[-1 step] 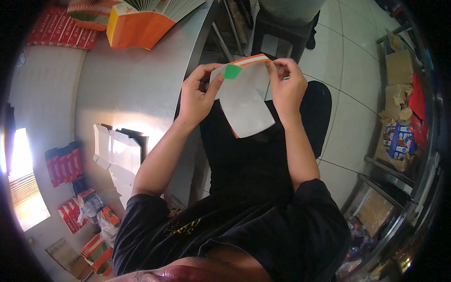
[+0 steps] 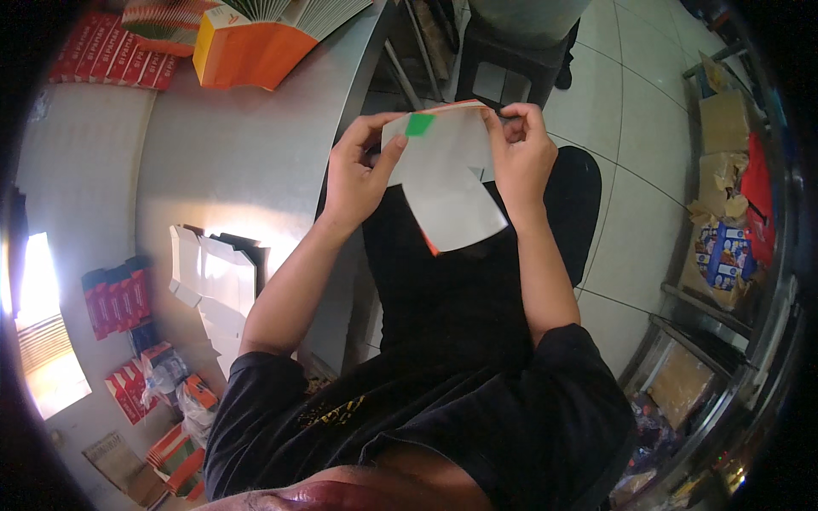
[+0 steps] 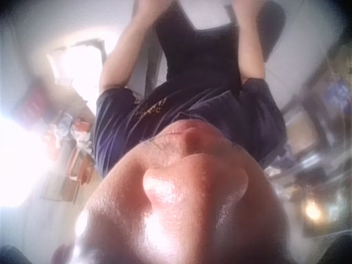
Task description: The person folds flat paperboard blanks into small rectangular boxes, tucks flaps, and stacks the finished boxes on the table. They handle multiple blanks one at a time and place completed units into a growing stack.
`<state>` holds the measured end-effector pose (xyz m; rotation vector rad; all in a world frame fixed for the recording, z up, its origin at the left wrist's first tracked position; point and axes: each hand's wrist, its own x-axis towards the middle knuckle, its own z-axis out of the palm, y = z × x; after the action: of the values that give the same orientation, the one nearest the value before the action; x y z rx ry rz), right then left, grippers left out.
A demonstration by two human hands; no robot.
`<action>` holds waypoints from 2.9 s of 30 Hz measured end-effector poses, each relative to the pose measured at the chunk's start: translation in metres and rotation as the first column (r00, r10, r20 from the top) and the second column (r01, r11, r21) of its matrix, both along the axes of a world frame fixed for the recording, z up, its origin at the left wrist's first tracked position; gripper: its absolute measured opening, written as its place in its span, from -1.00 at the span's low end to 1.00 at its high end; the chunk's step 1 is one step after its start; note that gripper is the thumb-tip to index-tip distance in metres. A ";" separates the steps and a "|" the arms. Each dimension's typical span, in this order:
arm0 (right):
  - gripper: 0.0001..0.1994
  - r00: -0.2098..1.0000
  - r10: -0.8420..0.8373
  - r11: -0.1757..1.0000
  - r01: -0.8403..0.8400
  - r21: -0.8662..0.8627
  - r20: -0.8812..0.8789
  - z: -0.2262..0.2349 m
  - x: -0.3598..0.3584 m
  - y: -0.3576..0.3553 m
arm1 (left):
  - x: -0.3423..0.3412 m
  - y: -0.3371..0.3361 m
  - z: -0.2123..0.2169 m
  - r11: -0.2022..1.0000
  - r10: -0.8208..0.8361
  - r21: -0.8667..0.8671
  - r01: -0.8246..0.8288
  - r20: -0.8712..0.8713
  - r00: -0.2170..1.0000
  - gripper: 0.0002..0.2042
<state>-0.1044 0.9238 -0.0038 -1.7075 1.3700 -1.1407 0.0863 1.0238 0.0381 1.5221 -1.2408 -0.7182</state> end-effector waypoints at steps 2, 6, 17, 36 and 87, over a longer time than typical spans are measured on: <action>-0.84 0.975 -0.025 0.977 -0.022 0.212 0.220 -0.004 0.003 0.002 | -0.003 0.002 0.004 0.997 0.071 -0.022 -0.069 0.104 0.992 -0.73; -0.73 0.961 0.271 0.960 -0.267 -0.085 0.052 0.000 0.010 0.015 | -0.003 -0.002 0.007 0.992 0.103 -0.097 -0.084 0.214 0.971 -0.79; -0.70 0.979 0.188 0.966 -0.198 -0.167 -0.074 0.020 0.020 0.024 | 0.000 -0.003 0.004 0.994 0.076 -0.089 -0.059 0.211 0.974 -0.77; -0.87 0.604 0.270 0.763 -0.609 0.216 0.749 -0.009 0.032 0.028 | 0.000 0.002 0.010 0.999 0.015 0.051 -0.006 -0.180 0.984 -0.74; -0.79 0.702 0.275 0.840 -0.507 0.190 0.657 -0.021 0.046 0.042 | -0.015 -0.002 -0.002 0.979 0.147 -0.149 -0.138 0.047 0.988 -0.77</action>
<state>-0.0587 0.9660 -0.0244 -1.1330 0.6879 -0.9805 0.0708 1.0220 0.0362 1.5027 -1.1865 -0.4824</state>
